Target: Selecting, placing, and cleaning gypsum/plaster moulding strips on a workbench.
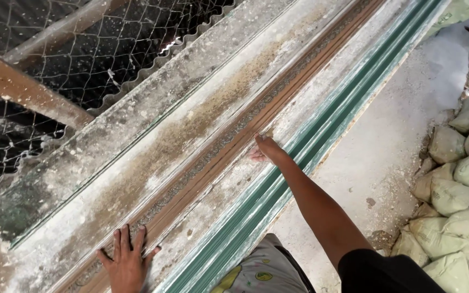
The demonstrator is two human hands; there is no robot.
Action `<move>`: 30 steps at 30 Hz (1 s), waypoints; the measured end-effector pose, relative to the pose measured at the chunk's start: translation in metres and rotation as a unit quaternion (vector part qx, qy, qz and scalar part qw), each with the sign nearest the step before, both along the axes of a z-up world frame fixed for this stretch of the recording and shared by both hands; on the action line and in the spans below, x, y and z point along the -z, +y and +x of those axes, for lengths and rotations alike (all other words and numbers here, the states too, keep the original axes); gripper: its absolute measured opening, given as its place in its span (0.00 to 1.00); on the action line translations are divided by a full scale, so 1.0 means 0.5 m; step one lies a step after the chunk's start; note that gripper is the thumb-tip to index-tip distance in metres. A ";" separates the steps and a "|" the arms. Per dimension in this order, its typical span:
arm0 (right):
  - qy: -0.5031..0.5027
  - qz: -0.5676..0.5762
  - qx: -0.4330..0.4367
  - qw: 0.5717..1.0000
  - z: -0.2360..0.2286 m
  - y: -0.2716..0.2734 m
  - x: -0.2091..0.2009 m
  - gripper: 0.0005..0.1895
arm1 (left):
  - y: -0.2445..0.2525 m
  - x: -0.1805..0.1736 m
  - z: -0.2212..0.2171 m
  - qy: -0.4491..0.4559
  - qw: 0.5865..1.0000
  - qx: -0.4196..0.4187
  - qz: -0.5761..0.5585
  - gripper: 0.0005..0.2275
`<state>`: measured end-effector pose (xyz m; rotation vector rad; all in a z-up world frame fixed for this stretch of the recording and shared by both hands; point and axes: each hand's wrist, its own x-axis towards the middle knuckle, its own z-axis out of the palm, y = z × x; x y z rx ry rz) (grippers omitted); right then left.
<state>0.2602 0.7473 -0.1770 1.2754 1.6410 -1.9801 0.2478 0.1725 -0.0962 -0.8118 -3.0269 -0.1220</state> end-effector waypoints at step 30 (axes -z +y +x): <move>-0.061 0.254 -0.254 0.931 -0.028 0.013 -0.065 0.26 | -0.248 -0.034 0.081 -0.046 0.951 -0.286 0.107 0.24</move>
